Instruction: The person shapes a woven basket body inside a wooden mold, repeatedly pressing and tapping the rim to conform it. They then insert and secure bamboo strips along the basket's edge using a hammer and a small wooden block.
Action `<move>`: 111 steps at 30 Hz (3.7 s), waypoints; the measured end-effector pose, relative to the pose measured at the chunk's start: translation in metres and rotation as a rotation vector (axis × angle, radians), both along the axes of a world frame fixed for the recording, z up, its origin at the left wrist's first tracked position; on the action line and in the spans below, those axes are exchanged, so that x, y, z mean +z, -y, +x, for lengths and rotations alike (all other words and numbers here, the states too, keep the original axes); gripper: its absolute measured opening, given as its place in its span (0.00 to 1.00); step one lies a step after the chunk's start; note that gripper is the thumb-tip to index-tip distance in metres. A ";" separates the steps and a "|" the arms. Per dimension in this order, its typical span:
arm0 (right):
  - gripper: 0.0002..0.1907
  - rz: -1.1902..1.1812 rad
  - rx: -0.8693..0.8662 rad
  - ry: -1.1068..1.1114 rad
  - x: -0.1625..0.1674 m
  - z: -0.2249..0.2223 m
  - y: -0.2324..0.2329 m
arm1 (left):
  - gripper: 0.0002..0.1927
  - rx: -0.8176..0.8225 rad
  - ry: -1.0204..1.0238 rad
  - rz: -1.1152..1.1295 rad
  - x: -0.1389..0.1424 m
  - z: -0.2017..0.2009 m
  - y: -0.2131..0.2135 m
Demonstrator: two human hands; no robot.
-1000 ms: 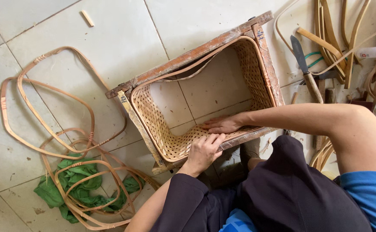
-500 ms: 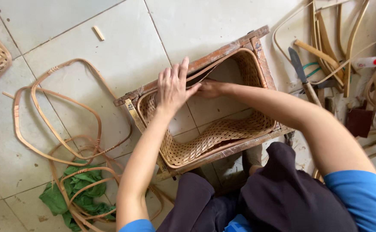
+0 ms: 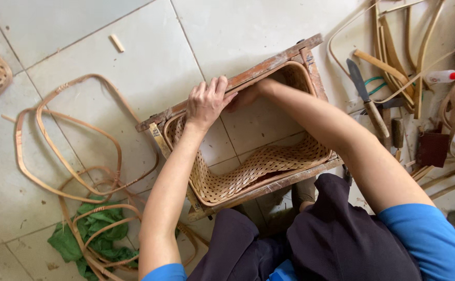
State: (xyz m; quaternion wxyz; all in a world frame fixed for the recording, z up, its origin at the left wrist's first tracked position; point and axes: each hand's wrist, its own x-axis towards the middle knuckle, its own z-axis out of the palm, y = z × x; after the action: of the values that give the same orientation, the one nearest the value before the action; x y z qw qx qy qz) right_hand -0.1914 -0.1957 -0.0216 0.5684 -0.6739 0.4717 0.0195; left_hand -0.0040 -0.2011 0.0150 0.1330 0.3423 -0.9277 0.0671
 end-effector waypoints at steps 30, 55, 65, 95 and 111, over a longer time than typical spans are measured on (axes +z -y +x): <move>0.13 -0.507 -0.855 -0.132 0.092 -0.187 -0.103 | 0.43 0.064 -0.043 0.360 0.032 0.008 -0.030; 0.06 -1.022 -0.924 -0.390 0.036 -0.280 -0.184 | 0.15 0.131 -0.469 0.314 0.063 0.018 -0.148; 0.06 -1.279 -1.235 0.032 0.140 -0.275 -0.207 | 0.12 0.111 -0.463 0.337 0.060 0.010 -0.155; 0.16 -0.697 -0.617 0.633 0.239 -0.154 -0.125 | 0.16 -0.107 -0.475 0.689 0.068 -0.011 -0.178; 0.06 -0.824 0.041 0.001 0.177 -0.103 -0.053 | 0.12 -0.240 -0.180 1.086 0.036 -0.022 -0.187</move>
State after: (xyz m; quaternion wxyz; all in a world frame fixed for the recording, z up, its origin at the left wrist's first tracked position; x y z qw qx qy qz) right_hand -0.2944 -0.1425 0.1550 0.2509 -0.8543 0.4262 -0.1600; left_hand -0.0258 -0.0138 0.0509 0.0228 0.2580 -0.8465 -0.4651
